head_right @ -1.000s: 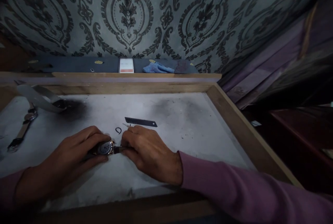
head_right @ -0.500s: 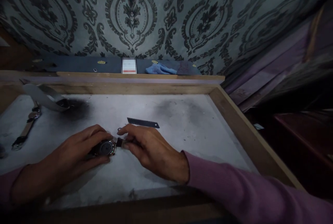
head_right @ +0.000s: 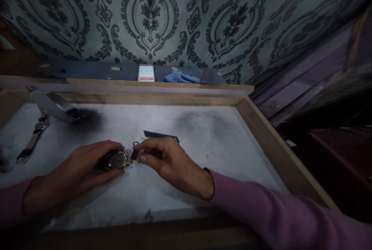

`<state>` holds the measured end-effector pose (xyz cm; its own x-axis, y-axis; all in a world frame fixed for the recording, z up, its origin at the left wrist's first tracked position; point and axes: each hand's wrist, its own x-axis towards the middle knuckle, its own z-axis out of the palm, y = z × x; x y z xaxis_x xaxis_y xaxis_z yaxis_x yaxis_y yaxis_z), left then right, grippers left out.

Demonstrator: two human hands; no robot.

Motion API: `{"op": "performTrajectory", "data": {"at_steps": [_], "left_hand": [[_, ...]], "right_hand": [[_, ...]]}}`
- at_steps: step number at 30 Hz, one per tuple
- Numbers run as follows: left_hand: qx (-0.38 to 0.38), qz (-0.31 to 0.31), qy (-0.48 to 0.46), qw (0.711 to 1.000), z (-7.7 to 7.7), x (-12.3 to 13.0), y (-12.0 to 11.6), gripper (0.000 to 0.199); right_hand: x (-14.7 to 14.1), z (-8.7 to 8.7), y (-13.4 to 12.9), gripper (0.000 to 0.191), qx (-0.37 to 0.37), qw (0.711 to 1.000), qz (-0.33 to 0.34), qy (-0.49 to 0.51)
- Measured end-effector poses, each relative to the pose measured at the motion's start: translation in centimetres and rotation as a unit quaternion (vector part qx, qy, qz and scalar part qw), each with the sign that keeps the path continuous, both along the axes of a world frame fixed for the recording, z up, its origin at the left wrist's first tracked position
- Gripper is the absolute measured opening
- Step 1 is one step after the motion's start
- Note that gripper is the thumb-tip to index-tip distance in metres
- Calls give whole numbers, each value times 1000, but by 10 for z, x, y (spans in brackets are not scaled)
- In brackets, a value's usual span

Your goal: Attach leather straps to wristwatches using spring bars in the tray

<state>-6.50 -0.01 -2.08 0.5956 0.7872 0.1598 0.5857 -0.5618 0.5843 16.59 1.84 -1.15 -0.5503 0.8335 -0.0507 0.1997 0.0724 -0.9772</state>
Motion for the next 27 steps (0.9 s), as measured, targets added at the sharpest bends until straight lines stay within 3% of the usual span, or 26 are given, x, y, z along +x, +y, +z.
{"op": "performTrajectory", "data": {"at_steps": [8,17,27], "left_hand": [[59,-13,23,998,5,-1,-1,20],[169,-29,64,983,15,-2,-3,22],[271,-47,88,957,24,1,-5,18]], "right_hand": [[-1,6,-3,18,35,999,-2,-6],[1,17,-7,22,142,989,11,-31],[-1,19,-8,24,167,985,6,-37]]}}
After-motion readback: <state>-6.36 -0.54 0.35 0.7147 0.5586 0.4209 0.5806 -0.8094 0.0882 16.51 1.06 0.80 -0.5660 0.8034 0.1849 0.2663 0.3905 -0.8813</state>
